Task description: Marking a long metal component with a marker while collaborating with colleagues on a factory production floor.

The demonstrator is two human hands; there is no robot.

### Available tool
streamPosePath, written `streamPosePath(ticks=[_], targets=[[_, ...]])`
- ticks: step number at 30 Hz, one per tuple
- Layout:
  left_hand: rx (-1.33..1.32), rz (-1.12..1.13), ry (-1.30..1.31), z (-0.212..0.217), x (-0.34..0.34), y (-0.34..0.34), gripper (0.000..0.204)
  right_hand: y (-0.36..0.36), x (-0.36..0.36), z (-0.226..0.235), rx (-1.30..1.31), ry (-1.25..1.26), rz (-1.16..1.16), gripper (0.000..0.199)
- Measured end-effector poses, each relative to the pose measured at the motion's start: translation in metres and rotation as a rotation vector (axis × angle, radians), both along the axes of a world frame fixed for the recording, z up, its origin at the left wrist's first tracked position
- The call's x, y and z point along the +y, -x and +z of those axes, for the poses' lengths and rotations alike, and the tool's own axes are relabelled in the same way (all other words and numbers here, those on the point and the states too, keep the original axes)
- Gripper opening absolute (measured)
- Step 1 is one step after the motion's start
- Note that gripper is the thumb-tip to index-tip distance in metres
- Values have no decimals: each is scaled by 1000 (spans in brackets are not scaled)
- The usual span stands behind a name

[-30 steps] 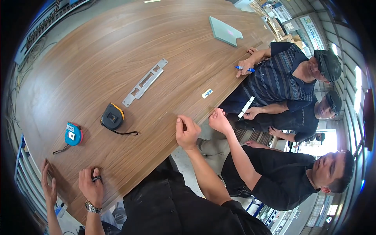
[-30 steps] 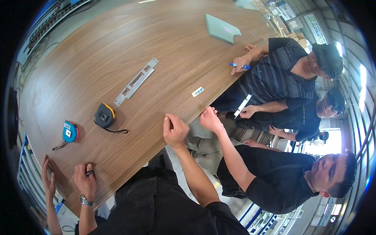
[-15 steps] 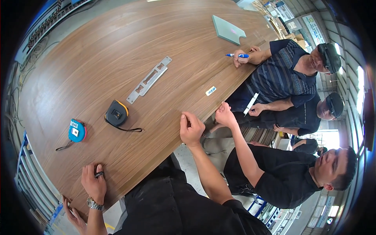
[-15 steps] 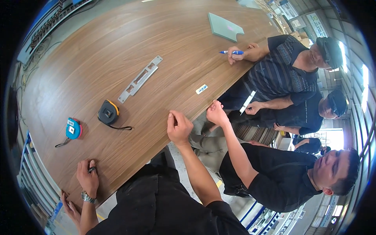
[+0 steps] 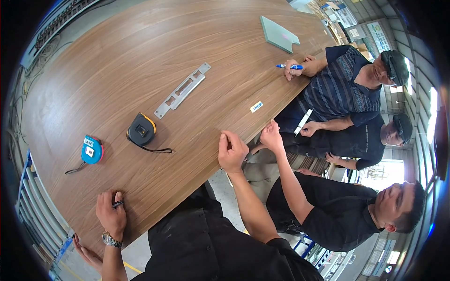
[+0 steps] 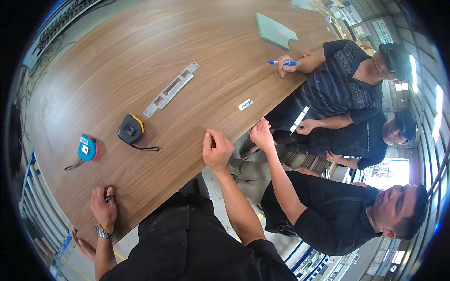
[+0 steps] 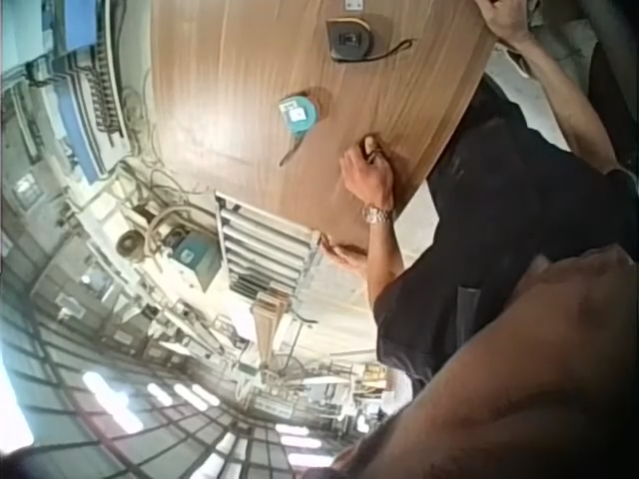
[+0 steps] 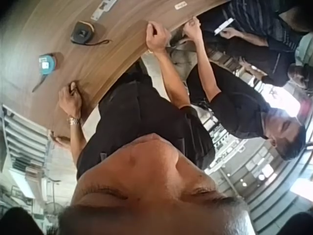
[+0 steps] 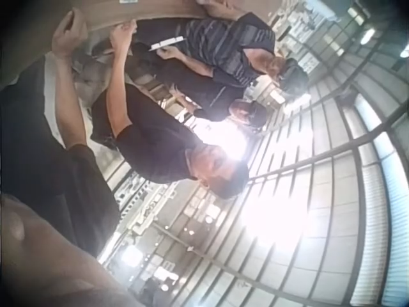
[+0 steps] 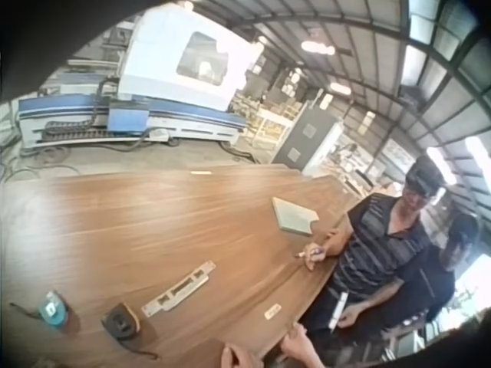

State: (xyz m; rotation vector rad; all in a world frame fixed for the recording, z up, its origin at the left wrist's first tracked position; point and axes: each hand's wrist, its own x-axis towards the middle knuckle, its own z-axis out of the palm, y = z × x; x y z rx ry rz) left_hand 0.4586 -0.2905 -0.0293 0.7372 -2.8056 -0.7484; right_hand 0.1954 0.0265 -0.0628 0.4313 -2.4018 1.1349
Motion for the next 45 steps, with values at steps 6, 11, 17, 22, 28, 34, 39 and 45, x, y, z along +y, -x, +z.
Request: streamPosePath(ticks=[6,11,17,22,28,34,39,45], targets=[[5,-10,0,-2,0,0,14,-1,2,2,-2,-3,-8,6],[-18,19,16,-3,-3,-5,14,-1,-2,0,-15,-46,-10,5],[-34,5,-7,-1,0,7,12,27,-8,27,-572,238,-88,42],[11,-7,7,9,0,11,12,115,-77,41,-744,-109,277,52],[18,-2,15,10,0,5,10,116,-120,16,-387,-428,12,53],[30,21,4,4,-2,0,13,122,-149,27,-375,-377,-212,60],[37,21,3,6,-2,6,17,149,-169,27,-549,-671,-195,84],[80,57,-3,1,-3,-3,19,148,-173,36,-666,-473,-211,62]])
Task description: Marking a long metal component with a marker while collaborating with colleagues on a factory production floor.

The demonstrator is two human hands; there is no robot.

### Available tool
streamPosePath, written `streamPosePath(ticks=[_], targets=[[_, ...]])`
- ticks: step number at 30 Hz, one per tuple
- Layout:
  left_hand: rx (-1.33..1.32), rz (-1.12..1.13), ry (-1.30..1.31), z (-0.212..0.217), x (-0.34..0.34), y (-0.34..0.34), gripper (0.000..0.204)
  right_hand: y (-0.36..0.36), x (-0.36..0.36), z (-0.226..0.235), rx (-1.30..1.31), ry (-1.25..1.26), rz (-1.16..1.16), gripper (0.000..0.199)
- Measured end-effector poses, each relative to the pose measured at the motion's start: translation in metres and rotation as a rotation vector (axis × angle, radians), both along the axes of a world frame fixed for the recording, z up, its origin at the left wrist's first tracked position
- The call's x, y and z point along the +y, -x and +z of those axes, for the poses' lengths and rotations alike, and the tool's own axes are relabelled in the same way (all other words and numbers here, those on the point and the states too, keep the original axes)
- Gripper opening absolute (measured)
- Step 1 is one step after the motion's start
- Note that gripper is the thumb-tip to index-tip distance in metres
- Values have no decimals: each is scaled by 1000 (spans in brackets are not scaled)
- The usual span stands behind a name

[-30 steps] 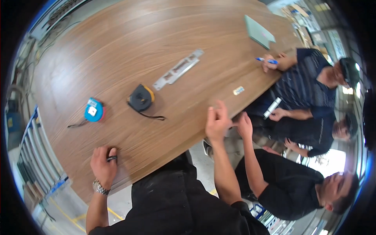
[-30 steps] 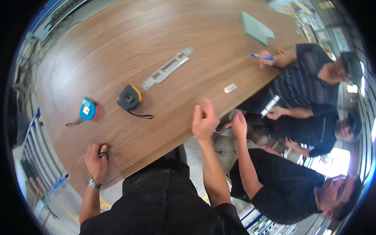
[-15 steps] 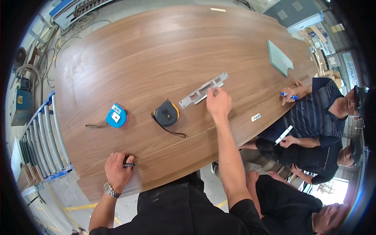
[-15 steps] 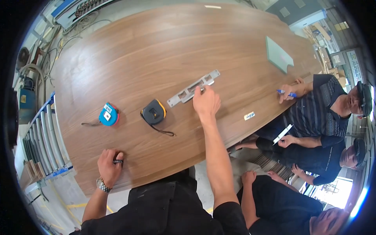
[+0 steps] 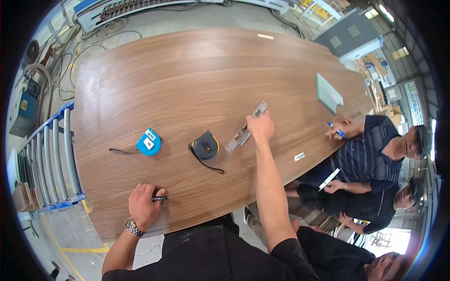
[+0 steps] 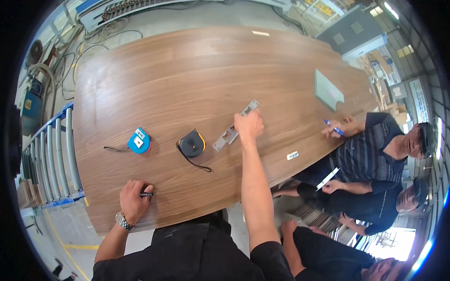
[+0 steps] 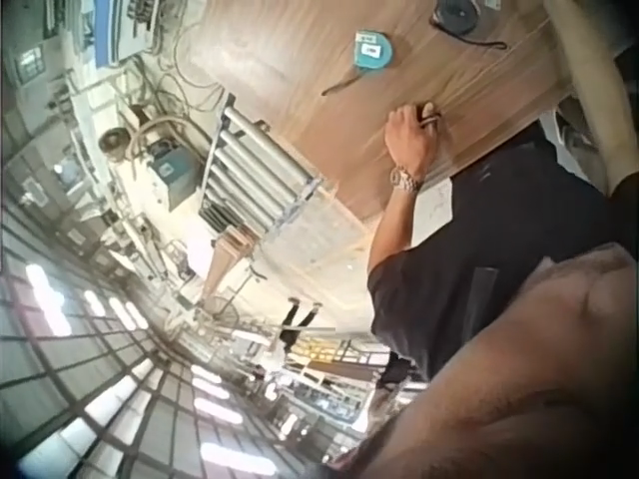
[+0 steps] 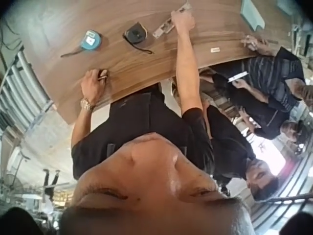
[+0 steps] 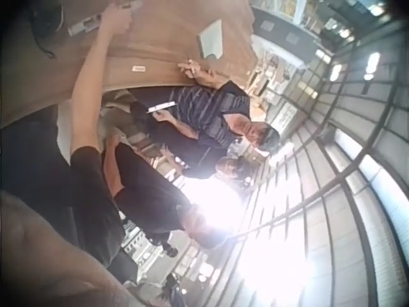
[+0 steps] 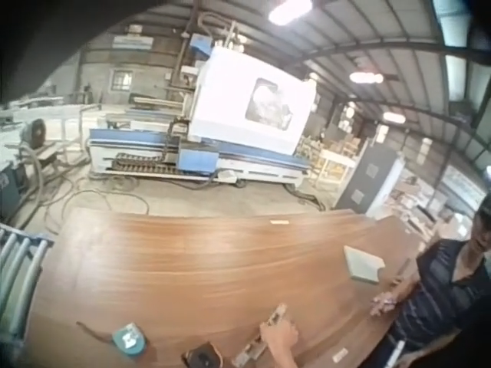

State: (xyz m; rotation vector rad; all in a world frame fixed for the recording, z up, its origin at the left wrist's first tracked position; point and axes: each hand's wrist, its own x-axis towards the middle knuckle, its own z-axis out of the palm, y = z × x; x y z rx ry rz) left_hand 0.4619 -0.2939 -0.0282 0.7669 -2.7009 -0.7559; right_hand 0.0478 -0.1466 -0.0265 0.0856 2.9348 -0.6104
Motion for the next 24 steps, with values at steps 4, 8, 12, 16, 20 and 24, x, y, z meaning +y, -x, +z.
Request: streamPosePath(ticks=[4,8,12,16,20,24], targets=[[25,11,16,0,2,0,16,-2,13,-15,67,79,-20,49],[174,66,75,14,2,11,13,20,45,-39,-45,836,-131,21],[383,103,-218,40,-4,37,11,-43,4,15,-549,1462,-56,13],[509,-83,-564,97,-14,138,21,-107,-2,53,-1021,1654,305,34],[490,-33,-1005,105,-30,199,34,-142,-13,76,-1230,1813,274,44],[536,-55,-1252,108,-38,214,42,-136,-9,79,-1331,1852,303,49]])
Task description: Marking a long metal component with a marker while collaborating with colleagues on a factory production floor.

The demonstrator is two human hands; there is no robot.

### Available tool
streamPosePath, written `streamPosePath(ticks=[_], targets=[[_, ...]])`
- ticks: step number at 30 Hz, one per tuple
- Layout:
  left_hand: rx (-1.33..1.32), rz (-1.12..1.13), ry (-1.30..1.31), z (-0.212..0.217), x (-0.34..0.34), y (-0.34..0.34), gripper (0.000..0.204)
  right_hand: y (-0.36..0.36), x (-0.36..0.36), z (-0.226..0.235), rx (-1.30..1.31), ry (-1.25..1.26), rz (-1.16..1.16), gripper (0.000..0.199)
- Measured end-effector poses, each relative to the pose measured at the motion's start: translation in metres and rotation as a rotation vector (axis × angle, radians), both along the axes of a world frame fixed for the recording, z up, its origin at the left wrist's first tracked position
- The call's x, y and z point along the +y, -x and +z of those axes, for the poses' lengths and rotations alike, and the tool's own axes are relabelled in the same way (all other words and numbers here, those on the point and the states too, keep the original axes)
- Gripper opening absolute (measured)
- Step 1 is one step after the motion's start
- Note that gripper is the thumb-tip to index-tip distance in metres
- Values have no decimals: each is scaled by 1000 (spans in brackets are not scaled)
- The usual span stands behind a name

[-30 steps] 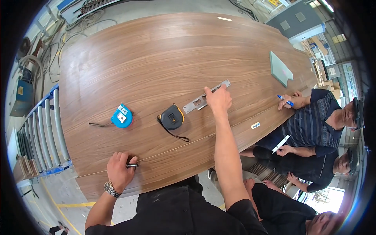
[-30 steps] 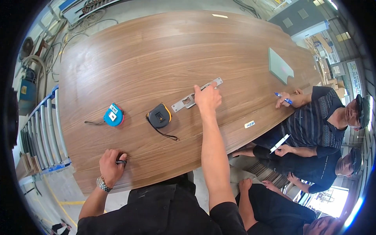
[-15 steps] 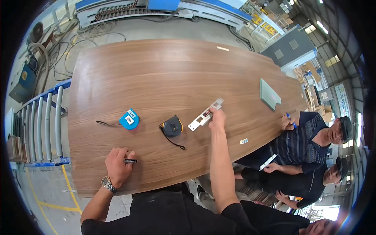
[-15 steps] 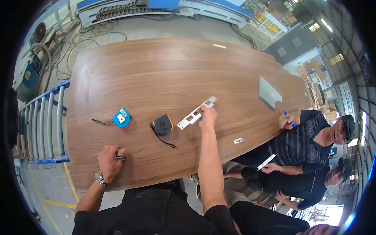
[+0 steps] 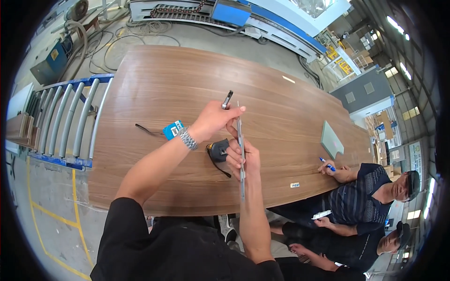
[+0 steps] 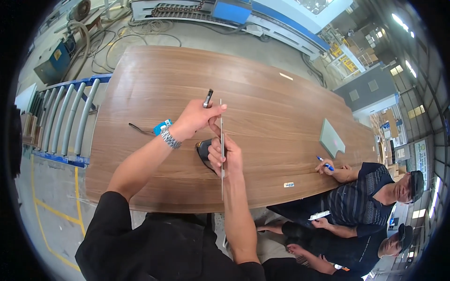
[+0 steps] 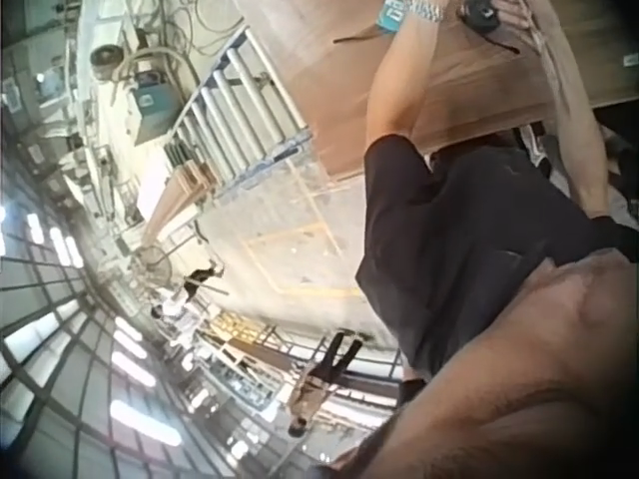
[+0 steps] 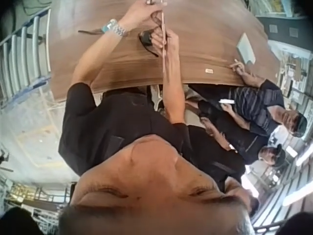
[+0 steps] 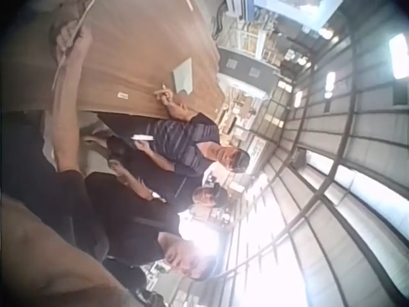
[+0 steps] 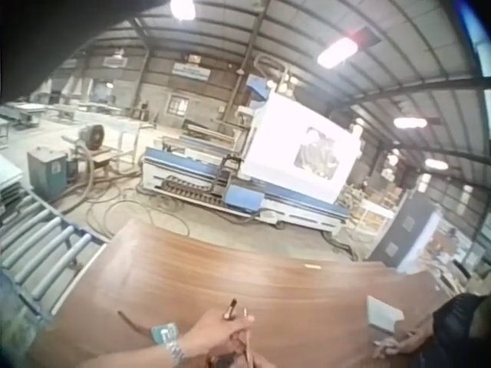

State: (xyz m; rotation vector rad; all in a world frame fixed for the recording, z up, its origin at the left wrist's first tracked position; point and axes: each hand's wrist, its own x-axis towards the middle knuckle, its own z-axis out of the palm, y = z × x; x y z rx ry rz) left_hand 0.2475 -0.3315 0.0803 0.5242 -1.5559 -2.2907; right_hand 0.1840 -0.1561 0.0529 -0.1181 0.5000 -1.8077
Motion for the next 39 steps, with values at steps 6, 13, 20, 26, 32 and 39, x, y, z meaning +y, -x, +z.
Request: streamPosePath(ticks=[6,13,20,26,32,39], targets=[[-30,125,16,1,4,-14,45,4,3,-7,-86,159,129,49],[159,-23,-366,-30,-13,-28,28,-11,-14,-20,223,189,246,52],[57,182,-174,-35,-14,-40,26,-5,2,-6,806,-341,0,43],[-43,194,-154,-24,6,-49,27,-23,-1,-13,860,-478,-186,21],[-31,-11,-3,-49,27,-80,21,-25,0,-7,810,-541,-249,25],[-28,-41,-132,-62,30,-86,14,-29,9,-13,718,-524,-183,27]])
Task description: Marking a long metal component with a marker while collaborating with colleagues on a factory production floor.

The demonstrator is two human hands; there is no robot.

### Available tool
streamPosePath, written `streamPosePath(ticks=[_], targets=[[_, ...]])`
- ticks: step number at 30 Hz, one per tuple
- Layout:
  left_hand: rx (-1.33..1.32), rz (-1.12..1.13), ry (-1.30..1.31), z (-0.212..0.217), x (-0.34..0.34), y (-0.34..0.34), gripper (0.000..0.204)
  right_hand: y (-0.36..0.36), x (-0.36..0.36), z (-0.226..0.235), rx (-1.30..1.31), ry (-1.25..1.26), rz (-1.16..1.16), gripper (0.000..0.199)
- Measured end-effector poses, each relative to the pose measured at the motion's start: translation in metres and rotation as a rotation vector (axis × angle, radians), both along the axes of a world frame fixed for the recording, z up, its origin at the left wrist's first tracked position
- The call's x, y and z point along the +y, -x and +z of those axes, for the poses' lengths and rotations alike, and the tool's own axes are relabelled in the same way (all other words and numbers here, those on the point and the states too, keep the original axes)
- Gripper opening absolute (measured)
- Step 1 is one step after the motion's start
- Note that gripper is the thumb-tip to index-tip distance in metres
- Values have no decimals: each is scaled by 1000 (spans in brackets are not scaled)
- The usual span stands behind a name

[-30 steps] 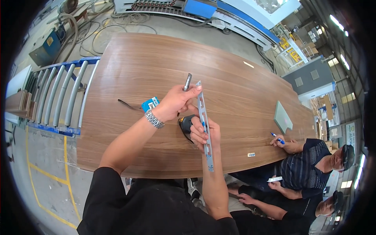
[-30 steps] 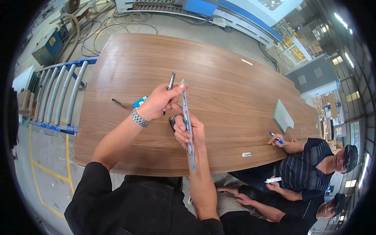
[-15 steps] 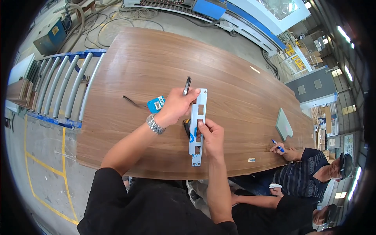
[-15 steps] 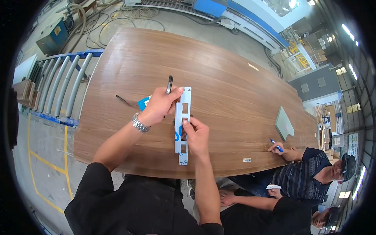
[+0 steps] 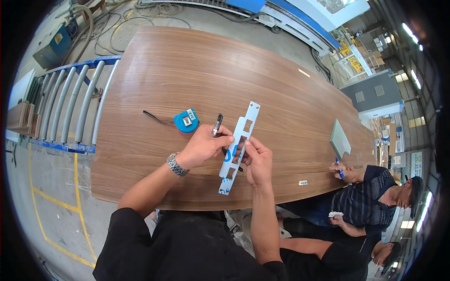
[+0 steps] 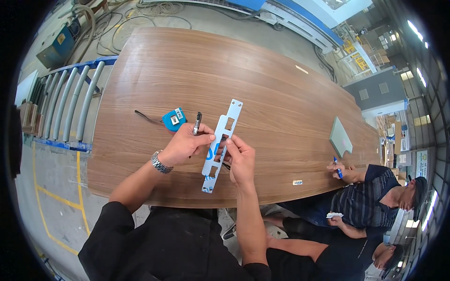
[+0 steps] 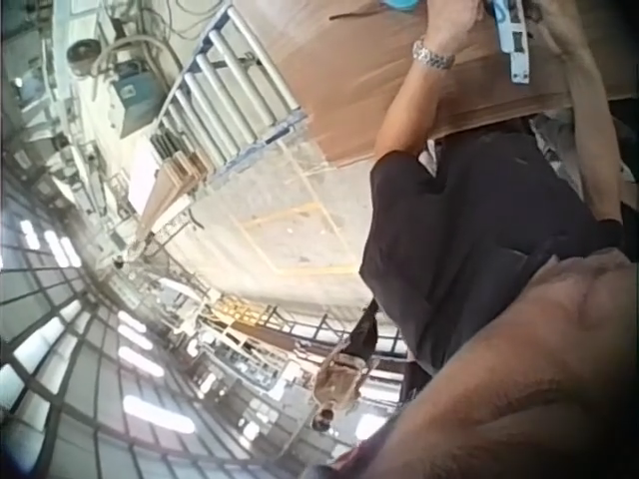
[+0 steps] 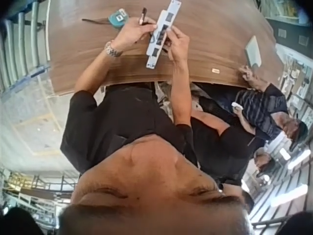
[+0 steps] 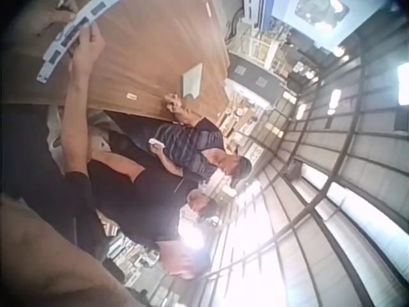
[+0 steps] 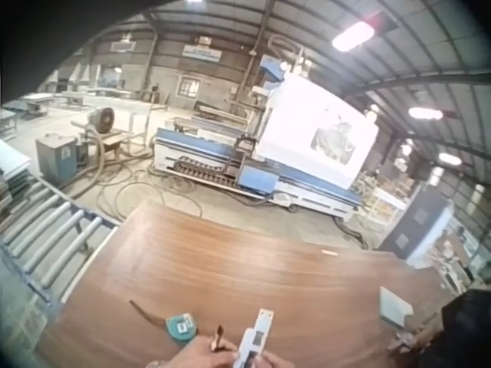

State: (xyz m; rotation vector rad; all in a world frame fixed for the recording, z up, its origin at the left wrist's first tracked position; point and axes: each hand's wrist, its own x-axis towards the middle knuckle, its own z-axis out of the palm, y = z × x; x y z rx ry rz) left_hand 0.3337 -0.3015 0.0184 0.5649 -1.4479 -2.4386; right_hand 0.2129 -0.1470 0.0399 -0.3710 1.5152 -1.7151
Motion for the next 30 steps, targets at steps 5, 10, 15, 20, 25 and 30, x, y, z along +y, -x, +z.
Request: streamPosePath(ticks=[5,10,15,20,25,30], targets=[[-86,-144,184,0,9,6,16,-2,10,-27,-3,15,-210,23],[-177,-253,204,-7,21,0,11,-14,18,-45,-9,96,-369,26],[-170,-196,473,-10,3,36,11,-13,69,-45,440,-274,-526,30],[-199,-74,999,-40,-58,95,20,-21,124,-84,825,-467,-666,23],[-279,-130,1034,-87,-94,145,21,-23,122,-86,1024,-481,-689,22],[-359,-164,1167,-97,-93,163,27,-20,126,-90,1041,-393,-701,21]])
